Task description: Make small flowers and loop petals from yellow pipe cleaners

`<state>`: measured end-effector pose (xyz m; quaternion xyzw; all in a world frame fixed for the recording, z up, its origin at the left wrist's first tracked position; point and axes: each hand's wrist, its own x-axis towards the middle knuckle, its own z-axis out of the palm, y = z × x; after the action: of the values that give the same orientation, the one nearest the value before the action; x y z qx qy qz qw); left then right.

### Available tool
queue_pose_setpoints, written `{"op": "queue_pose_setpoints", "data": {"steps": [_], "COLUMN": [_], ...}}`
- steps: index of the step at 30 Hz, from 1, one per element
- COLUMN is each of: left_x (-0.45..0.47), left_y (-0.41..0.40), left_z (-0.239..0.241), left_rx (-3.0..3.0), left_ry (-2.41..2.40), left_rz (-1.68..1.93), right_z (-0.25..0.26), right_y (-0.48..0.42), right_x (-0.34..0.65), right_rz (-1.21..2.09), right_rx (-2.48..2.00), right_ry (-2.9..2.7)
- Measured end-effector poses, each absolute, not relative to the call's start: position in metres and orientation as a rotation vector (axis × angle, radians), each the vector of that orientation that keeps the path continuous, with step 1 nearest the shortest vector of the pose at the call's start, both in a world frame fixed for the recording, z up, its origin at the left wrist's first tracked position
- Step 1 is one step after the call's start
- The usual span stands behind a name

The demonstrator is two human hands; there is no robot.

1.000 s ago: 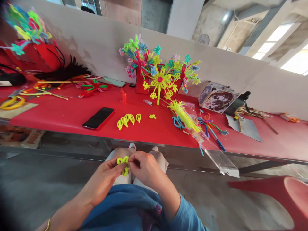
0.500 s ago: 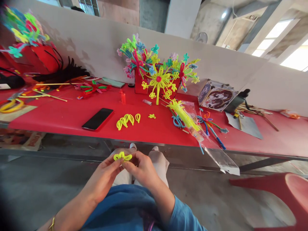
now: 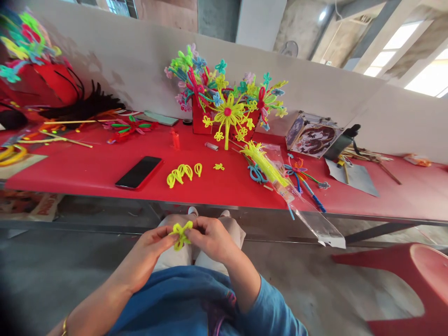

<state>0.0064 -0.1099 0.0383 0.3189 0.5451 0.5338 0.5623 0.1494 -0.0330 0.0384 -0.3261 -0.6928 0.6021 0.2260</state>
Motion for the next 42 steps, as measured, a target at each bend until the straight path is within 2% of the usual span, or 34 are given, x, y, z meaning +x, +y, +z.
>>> {"op": "queue_pose_setpoints", "data": {"steps": [6, 19, 37, 42], "left_x": [0.006, 0.006, 0.008, 0.012], "left_y": [-0.108, -0.111, -0.111, -0.108], "left_z": [0.039, 0.046, 0.044, 0.041], "left_rx": [0.610, 0.774, 0.604, 0.633], "left_ry": [1.243, 1.241, 1.225, 1.406], "left_rz": [1.384, 1.353, 1.391, 1.450], "right_z": [0.029, 0.041, 0.048, 0.043], "right_y": [-0.043, -0.048, -0.052, -0.056], "right_x": [0.146, 0.143, 0.144, 0.141], "right_rz": [1.766, 1.324, 1.208, 0.850], "right_rx": [-0.786, -0.854, -0.914, -0.876], "right_ry": [-1.575, -2.035, -2.052, -2.164]}}
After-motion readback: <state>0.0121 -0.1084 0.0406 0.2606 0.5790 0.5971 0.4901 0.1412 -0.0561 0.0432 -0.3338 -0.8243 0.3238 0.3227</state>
